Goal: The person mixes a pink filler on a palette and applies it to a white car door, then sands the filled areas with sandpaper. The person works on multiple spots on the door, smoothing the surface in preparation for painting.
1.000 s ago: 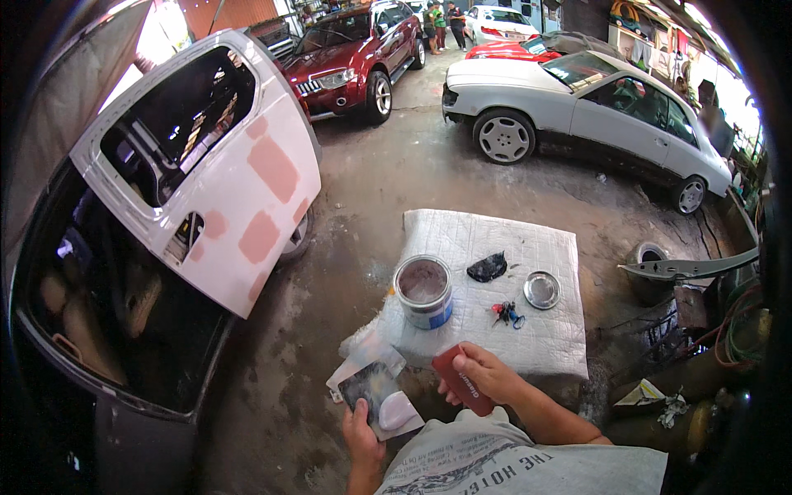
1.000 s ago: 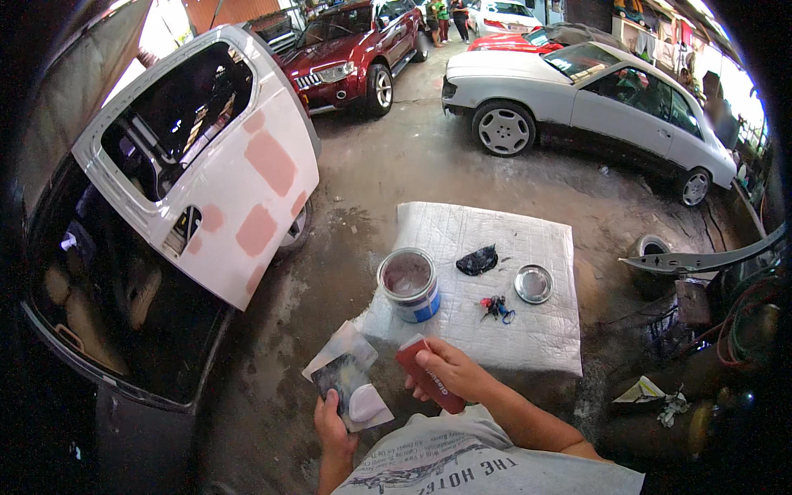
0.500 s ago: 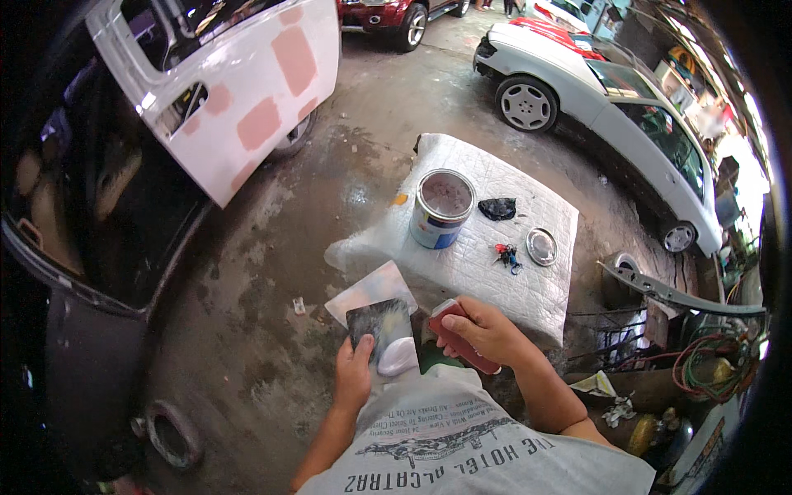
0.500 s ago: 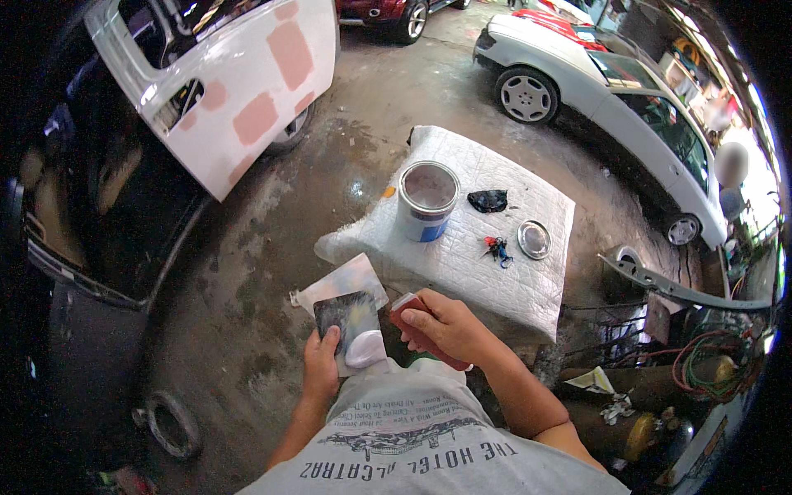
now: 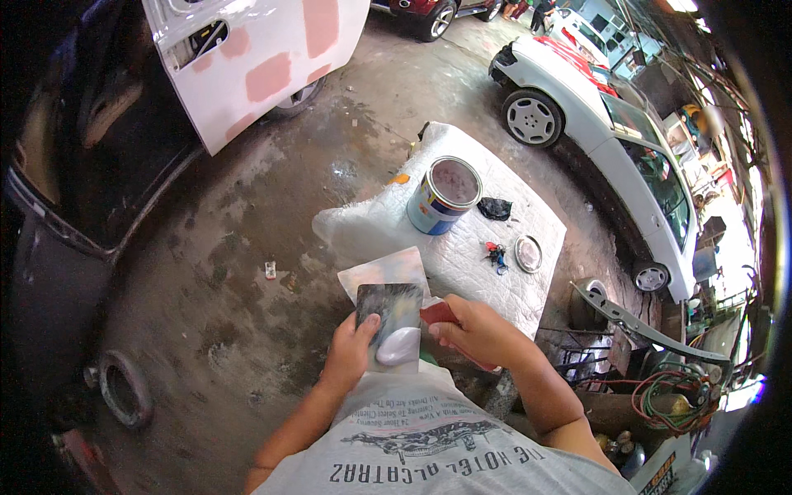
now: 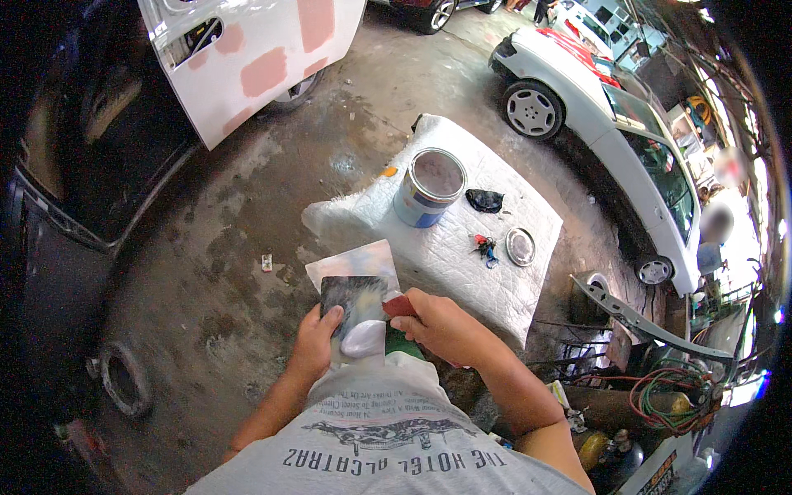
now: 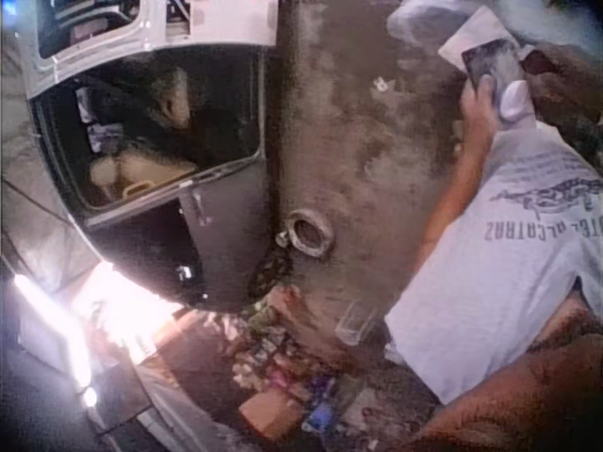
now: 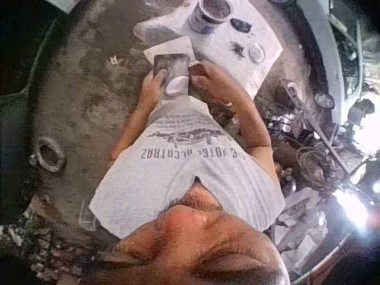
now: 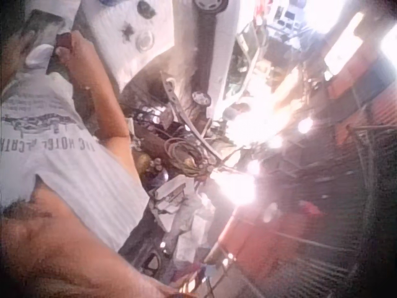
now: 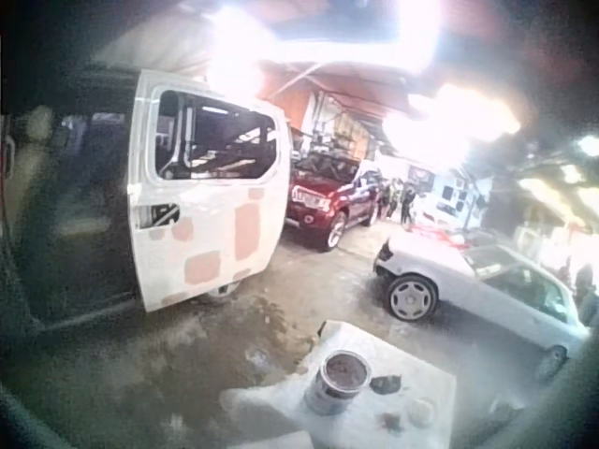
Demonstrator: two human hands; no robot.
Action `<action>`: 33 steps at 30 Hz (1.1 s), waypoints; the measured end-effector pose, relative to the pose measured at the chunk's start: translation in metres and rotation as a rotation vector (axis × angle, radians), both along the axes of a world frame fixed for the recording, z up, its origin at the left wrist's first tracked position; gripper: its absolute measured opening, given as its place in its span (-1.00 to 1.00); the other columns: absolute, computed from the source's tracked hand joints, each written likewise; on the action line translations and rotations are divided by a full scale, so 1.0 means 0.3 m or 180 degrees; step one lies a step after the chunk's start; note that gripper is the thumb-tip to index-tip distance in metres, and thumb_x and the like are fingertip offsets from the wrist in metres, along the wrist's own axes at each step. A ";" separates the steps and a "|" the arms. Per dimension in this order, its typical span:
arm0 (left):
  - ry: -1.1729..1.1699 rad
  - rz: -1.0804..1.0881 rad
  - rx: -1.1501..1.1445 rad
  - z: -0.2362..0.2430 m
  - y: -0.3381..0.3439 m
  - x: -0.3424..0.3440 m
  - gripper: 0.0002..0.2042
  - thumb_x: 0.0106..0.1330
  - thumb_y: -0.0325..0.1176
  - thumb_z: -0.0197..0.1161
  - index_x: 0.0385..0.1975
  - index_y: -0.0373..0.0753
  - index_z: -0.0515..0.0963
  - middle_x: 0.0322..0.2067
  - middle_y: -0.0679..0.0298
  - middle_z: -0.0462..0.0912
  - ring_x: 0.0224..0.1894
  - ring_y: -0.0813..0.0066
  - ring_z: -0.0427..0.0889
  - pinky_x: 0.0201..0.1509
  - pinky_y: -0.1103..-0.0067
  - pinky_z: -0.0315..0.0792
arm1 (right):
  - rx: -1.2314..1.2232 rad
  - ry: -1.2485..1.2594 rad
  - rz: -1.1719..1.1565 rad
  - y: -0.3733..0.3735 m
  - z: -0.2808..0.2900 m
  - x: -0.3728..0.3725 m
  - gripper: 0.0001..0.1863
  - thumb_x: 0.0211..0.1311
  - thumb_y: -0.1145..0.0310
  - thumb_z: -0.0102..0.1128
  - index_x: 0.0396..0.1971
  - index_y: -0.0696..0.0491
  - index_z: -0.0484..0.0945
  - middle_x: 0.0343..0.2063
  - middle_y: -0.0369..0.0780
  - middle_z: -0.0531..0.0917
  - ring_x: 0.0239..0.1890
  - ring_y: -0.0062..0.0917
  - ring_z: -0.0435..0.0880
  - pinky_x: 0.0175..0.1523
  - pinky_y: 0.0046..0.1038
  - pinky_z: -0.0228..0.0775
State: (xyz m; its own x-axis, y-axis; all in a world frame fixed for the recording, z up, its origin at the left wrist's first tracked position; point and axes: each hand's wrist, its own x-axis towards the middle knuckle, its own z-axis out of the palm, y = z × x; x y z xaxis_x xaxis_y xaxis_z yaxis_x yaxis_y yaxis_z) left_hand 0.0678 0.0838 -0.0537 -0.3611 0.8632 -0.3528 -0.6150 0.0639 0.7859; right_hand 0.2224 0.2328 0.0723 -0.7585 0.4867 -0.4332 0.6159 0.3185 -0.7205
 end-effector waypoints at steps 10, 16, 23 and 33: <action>-0.0203 -0.0082 0.0144 -0.017 0.009 0.014 -0.67 0.55 -0.26 0.02 0.06 -0.41 0.49 -0.07 0.25 0.63 -0.03 0.57 0.54 0.14 0.57 0.39 | -0.0123 -0.0387 0.0115 -0.004 0.058 -0.040 -0.74 0.45 0.34 0.09 -0.06 0.22 0.55 -0.41 -0.18 0.66 -0.39 -0.50 0.62 -0.24 -0.42 0.50; -0.0078 -0.0142 0.0246 -0.017 0.019 0.011 -0.65 0.55 -0.22 0.03 0.06 -0.42 0.49 -0.08 0.25 0.63 -0.04 0.59 0.53 0.13 0.57 0.40 | -0.0113 -0.0504 0.0077 -0.005 0.058 -0.046 -0.72 0.48 0.31 0.07 -0.01 0.19 0.56 -0.47 -0.23 0.62 -0.44 -0.54 0.59 -0.32 -0.45 0.49; -0.0127 -0.0109 0.0335 -0.017 0.031 0.010 -0.64 0.55 -0.21 0.03 0.06 -0.41 0.49 -0.08 0.26 0.63 -0.06 0.60 0.52 0.12 0.57 0.40 | 0.0109 -0.0644 0.0268 0.002 0.083 -0.063 -0.73 0.47 0.30 0.05 -0.06 0.18 0.57 -0.49 -0.20 0.64 -0.46 -0.48 0.62 -0.32 -0.40 0.48; 0.0031 -0.0144 0.0348 0.006 0.028 0.001 -0.66 0.55 -0.22 0.03 0.05 -0.42 0.49 -0.10 0.27 0.63 -0.07 0.60 0.51 0.11 0.57 0.40 | 0.0461 -0.0556 0.0381 0.012 0.063 -0.050 -0.75 0.44 0.25 0.09 -0.23 0.16 0.56 -0.54 -0.11 0.66 -0.47 -0.27 0.68 -0.30 -0.28 0.49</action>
State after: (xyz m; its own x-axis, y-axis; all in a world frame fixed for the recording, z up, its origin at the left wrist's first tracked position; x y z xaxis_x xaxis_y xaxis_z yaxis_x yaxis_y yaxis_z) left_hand 0.0683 0.0922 -0.0520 -0.3237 0.9119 -0.2523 -0.6057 0.0051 0.7957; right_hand 0.2074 0.2363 0.0913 -0.7343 0.4644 -0.4951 0.6787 0.4887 -0.5482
